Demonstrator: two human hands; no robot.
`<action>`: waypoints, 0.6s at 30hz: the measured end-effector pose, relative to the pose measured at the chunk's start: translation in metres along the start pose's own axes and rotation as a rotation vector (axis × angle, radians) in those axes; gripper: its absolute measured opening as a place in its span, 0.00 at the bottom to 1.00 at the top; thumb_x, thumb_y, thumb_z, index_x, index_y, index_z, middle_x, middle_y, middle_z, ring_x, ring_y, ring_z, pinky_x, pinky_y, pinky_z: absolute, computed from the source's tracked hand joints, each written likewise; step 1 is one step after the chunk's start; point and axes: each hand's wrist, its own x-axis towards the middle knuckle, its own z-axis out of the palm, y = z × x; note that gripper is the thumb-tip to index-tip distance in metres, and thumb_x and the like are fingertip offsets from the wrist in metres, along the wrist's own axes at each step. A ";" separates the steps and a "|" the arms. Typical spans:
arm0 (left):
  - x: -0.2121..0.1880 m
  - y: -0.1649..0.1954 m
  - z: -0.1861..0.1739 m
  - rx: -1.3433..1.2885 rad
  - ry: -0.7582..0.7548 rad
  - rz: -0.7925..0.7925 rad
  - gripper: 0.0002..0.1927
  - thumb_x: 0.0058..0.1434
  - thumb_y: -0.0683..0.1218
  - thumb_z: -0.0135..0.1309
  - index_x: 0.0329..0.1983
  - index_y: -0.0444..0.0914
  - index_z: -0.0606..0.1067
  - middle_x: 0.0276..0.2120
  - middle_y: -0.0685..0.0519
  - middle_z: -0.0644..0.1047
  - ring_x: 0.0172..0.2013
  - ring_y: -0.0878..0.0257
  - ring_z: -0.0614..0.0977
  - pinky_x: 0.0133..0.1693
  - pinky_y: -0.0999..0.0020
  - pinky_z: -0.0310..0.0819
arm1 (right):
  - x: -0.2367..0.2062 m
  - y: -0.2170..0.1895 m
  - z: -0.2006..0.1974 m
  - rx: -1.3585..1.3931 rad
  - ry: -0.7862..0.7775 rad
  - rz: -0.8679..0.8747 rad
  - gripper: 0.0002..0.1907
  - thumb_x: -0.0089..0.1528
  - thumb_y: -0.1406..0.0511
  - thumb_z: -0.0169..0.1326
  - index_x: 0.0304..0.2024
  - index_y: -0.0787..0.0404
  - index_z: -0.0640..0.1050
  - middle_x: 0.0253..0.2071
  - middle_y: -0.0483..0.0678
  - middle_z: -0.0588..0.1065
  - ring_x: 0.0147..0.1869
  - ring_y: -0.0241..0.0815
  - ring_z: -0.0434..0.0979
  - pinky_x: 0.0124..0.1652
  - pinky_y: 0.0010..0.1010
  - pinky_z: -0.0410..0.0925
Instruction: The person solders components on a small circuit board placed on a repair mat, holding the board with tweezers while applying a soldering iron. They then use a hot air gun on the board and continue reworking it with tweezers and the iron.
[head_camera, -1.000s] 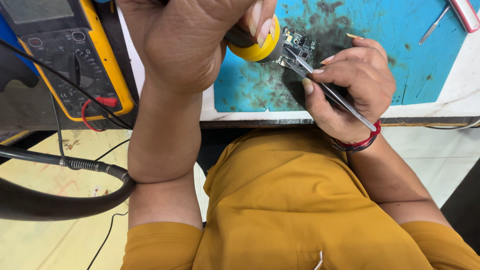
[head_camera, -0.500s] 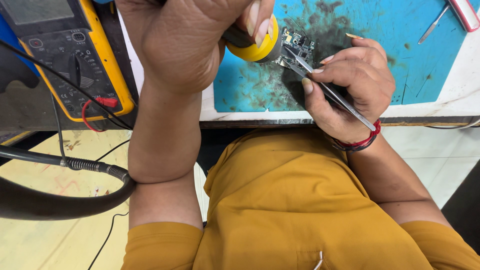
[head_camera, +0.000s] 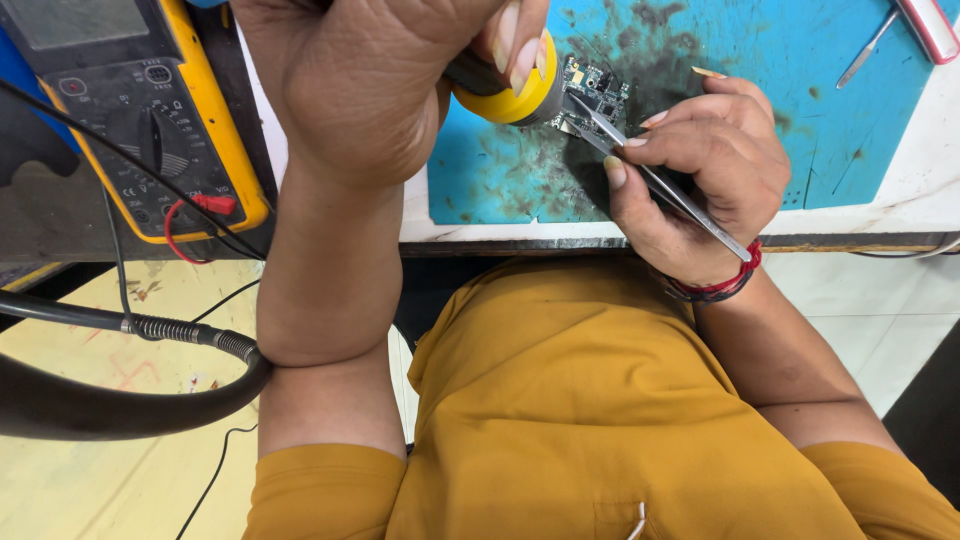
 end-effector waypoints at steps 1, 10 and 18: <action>0.000 0.000 0.000 0.005 0.000 -0.001 0.10 0.78 0.36 0.59 0.39 0.24 0.76 0.29 0.38 0.77 0.30 0.49 0.82 0.33 0.62 0.75 | 0.000 0.000 0.000 0.001 0.002 -0.003 0.08 0.61 0.71 0.67 0.39 0.60 0.79 0.37 0.47 0.78 0.46 0.48 0.80 0.62 0.46 0.66; 0.000 0.001 0.004 -0.035 0.033 -0.029 0.10 0.77 0.34 0.59 0.38 0.25 0.76 0.29 0.39 0.77 0.28 0.49 0.81 0.32 0.61 0.76 | -0.011 0.003 -0.005 0.002 0.070 0.029 0.08 0.60 0.72 0.65 0.39 0.62 0.79 0.36 0.49 0.78 0.46 0.50 0.80 0.61 0.46 0.66; 0.000 0.003 0.006 -0.064 0.058 -0.041 0.09 0.76 0.32 0.59 0.37 0.24 0.75 0.28 0.38 0.76 0.28 0.49 0.80 0.31 0.60 0.74 | -0.029 0.002 -0.011 0.120 0.150 0.139 0.09 0.67 0.68 0.62 0.46 0.62 0.74 0.40 0.50 0.80 0.47 0.47 0.82 0.62 0.44 0.65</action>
